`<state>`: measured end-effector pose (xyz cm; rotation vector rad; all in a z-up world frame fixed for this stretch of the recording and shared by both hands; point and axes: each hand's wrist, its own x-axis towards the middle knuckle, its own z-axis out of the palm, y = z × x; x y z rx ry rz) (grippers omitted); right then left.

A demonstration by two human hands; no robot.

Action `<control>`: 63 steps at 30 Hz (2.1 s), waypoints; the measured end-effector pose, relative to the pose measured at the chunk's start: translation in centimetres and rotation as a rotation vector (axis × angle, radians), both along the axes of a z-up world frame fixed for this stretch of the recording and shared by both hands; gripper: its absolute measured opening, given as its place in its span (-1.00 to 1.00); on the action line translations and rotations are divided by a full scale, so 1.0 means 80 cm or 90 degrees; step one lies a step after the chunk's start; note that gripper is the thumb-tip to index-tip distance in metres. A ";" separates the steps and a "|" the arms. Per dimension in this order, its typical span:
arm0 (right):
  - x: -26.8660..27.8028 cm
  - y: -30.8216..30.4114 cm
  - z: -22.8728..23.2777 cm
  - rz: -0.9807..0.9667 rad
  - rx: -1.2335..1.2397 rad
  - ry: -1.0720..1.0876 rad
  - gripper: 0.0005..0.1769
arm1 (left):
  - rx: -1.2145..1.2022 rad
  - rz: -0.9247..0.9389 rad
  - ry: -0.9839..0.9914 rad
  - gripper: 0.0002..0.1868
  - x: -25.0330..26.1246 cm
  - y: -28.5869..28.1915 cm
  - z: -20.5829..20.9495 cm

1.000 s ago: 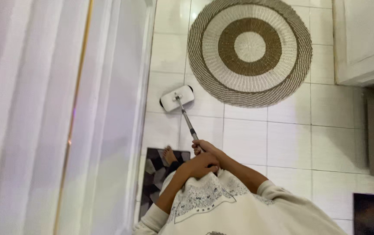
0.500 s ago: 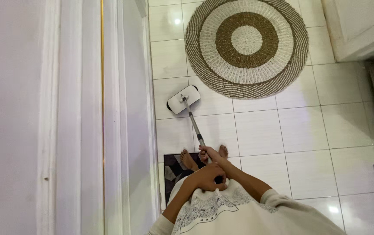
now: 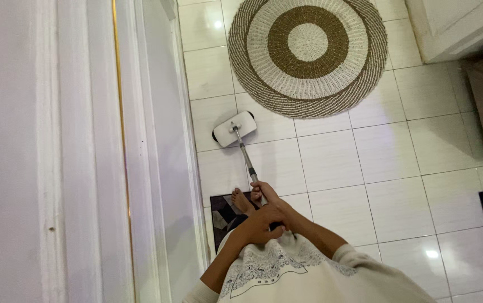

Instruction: The person mops the tiled floor by moving a mop back and forth across the surface while walking forward and turning.

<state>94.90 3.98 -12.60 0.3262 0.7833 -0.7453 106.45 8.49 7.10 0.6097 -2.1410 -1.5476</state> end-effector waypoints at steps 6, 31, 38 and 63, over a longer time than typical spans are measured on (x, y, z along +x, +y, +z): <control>-0.044 0.048 0.009 -0.048 -0.014 -0.081 -0.65 | 0.061 -0.076 -0.054 -0.77 -0.053 0.012 0.041; -0.305 0.227 0.000 -0.366 0.059 0.107 -0.82 | -0.034 -0.326 -0.022 -0.74 -0.289 0.132 0.017; -0.330 0.245 -0.002 -0.449 0.067 0.186 -0.92 | -0.022 -0.416 -0.069 -0.75 -0.321 0.141 -0.034; -0.388 0.098 -0.015 -0.441 0.087 0.183 -0.83 | -0.022 -0.558 -0.097 -0.79 -0.385 -0.029 -0.099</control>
